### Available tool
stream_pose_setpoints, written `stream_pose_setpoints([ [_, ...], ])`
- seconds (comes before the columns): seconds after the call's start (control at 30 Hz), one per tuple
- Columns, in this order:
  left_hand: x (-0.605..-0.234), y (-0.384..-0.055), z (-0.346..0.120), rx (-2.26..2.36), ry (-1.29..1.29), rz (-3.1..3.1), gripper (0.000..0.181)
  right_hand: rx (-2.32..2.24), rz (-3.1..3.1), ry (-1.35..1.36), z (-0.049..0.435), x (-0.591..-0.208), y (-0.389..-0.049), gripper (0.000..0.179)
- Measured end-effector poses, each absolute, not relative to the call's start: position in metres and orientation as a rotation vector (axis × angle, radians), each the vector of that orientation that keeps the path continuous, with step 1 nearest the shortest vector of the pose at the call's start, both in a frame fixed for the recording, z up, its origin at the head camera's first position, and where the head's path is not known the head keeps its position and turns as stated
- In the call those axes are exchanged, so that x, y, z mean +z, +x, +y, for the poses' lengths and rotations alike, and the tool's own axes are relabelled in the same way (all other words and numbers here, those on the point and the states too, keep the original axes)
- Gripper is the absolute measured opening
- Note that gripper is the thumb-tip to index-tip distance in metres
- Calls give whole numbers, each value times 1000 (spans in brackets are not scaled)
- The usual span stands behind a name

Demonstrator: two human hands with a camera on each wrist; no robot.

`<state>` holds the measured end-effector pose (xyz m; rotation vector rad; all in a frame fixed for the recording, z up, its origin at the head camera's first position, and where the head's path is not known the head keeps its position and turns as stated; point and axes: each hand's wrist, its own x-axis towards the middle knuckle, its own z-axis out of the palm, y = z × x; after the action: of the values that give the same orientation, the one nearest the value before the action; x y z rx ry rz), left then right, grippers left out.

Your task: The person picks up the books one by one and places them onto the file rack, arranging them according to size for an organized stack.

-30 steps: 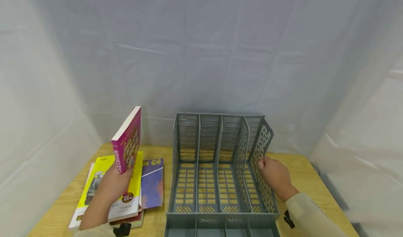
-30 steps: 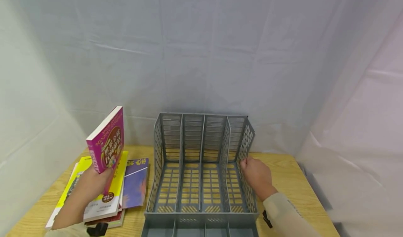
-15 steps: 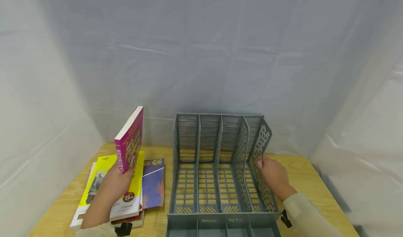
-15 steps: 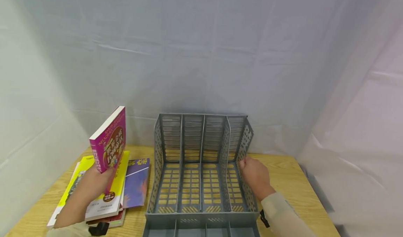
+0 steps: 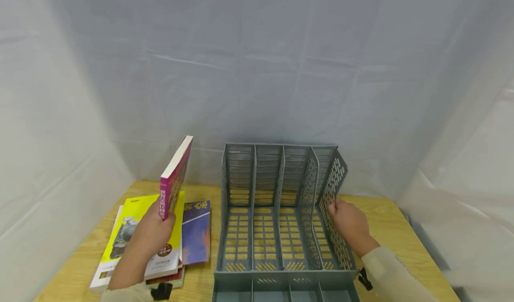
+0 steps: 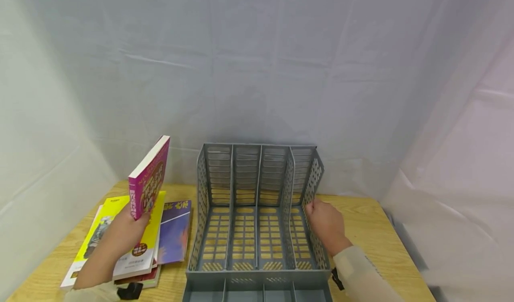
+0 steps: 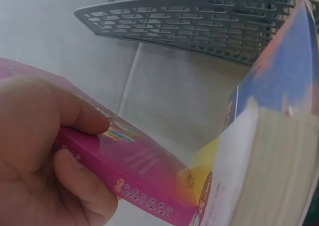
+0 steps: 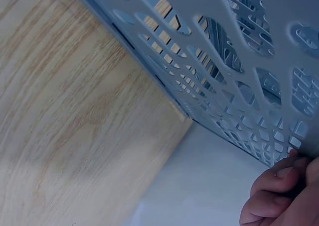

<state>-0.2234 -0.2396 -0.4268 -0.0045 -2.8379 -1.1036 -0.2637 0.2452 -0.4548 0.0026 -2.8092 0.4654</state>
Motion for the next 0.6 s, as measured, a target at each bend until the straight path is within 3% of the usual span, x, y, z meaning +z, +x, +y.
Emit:
stream_pose_setpoints([
  [0.6,-404,-207,-225,-957,103,-2804,60,457,-2811,-15,242,-456,-265,33],
])
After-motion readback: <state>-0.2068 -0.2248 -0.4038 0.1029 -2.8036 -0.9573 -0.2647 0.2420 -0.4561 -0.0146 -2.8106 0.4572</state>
